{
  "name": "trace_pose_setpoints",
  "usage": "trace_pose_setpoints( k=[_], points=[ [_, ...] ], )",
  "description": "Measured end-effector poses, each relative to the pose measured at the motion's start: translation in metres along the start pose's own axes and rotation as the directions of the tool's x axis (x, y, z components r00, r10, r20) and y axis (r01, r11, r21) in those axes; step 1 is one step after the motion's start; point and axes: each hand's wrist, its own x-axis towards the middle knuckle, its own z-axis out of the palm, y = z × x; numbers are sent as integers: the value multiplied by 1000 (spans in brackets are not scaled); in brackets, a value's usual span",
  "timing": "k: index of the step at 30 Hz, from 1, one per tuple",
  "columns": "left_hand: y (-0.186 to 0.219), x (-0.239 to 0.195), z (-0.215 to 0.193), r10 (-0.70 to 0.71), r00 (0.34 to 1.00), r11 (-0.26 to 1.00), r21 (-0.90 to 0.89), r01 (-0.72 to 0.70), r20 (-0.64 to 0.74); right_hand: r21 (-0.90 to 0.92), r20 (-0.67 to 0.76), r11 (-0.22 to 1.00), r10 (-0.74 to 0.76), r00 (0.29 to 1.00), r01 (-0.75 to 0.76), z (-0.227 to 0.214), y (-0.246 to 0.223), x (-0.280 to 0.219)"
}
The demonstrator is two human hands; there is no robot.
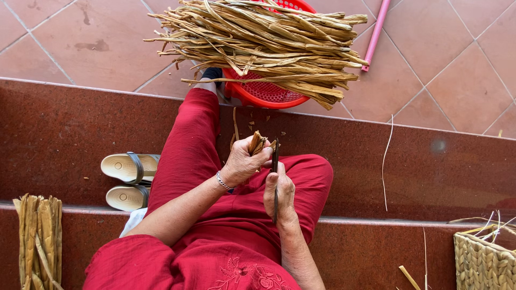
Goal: The person sits on the floor and uses shears to trim dried plant stalks. They repeatedly pick stalks from a red basket, cut them into shorter pieces, and place the trimmed pieces on the floor beside them.
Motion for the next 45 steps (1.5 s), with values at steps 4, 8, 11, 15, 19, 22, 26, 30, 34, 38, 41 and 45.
trace_pose_setpoints(
  k=[4,8,11,15,19,22,26,30,34,38,41,45],
  points=[
    [-7,-1,-2,57,998,995,82,-59,28,5,-34,1000,-15,999,15,2,8,0],
    [-11,-5,-4,-18,999,997,78,15,38,94,-73,995,-5,997,12,2,23,8],
    [-7,1,-10,-133,991,989,68,134,-25,501,-9,851,185,983,-156,2,41,17],
    [7,32,-21,299,954,903,317,-290,21,787,157,509,383,910,-350,2,72,29],
    [16,84,-16,292,956,856,437,-277,35,836,229,363,450,863,-411,13,102,32],
    [12,132,7,205,978,810,555,-190,36,837,228,351,474,850,-420,18,118,33],
    [-11,196,39,459,875,574,700,-425,156,864,234,301,472,850,-404,18,129,35],
    [-44,262,53,234,971,367,921,-129,43,877,244,271,461,853,-397,18,134,38],
    [-75,297,40,210,978,120,992,-40,14,886,250,248,454,855,-391,18,139,40],
    [-90,301,25,272,959,77,992,-105,80,896,254,221,459,851,-386,18,143,43],
    [-85,295,17,256,966,88,994,-70,45,885,234,265,461,856,-384,22,141,47],
    [-63,285,21,183,983,82,996,-46,30,901,195,269,453,870,-342,19,136,50]
  ],
)
